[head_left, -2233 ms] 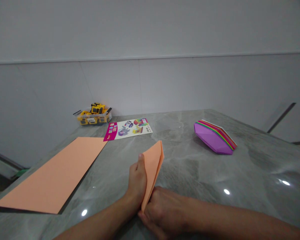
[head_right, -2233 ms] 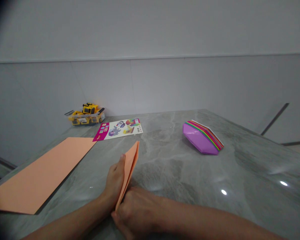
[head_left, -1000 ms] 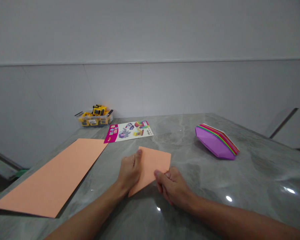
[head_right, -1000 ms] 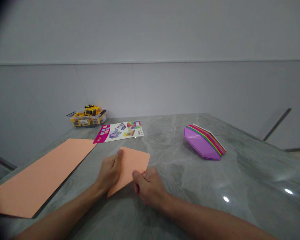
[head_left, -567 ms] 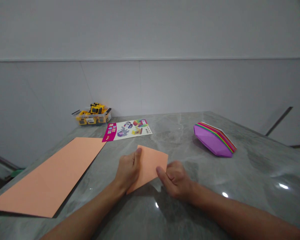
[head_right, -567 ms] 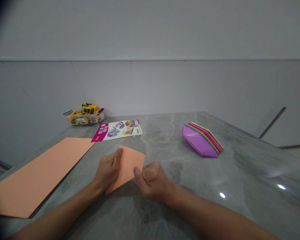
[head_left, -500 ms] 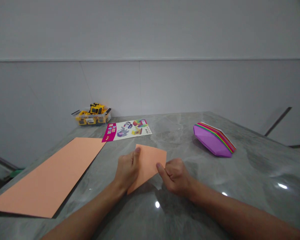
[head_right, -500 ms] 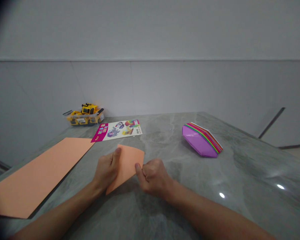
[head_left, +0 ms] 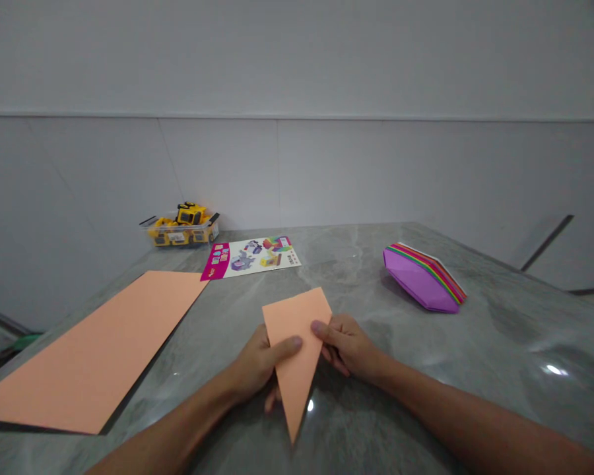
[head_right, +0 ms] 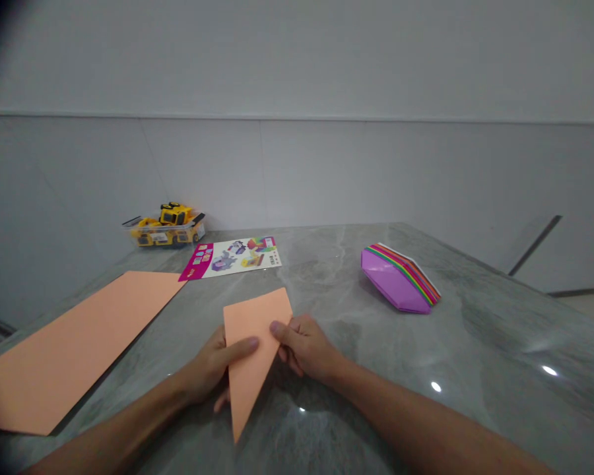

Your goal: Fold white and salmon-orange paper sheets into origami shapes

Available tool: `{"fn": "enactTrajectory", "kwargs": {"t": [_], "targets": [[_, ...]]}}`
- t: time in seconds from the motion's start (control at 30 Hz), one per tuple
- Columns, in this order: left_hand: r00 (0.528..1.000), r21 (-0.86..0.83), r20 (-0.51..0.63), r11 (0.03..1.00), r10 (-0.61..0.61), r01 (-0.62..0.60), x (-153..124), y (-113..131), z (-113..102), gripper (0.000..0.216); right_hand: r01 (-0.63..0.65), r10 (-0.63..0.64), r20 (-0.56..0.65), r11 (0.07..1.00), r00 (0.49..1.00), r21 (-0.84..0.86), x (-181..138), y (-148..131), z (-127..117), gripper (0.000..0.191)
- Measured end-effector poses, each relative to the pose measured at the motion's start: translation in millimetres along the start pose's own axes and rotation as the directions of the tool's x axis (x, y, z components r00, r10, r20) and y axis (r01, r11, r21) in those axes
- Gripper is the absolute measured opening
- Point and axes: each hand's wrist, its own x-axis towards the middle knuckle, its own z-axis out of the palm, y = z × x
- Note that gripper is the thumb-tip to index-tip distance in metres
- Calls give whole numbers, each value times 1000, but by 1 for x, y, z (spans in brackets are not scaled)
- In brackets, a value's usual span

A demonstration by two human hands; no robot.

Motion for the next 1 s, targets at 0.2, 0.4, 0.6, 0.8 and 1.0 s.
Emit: {"fn": "enactTrajectory", "kwargs": {"t": [0.2, 0.4, 0.6, 0.8, 1.0], "targets": [[987, 216, -149, 976, 64, -31, 0, -6, 3, 48, 32, -47, -109, 990, 993, -136, -1, 3, 4, 65], [962, 281, -238, 957, 135, -64, 2, -8, 8, 58, 11, 5, 116, 990, 993, -138, -4, 1, 15, 64], [876, 457, -407, 888, 260, -51, -3, -8, 15, 52, 161, -180, -7, 900, 984, -405, -5, -5, 15, 61], [908, 243, -387, 968, 160, -67, 0, -6, 13, 56, -24, -9, 379, 996, 925, 83, -8, -5, 13, 64], [891, 277, -370, 947, 263, -165, 1, -5, 10, 34, -18, 32, 271, 998, 962, -55, -8, -2, 9, 66]]}}
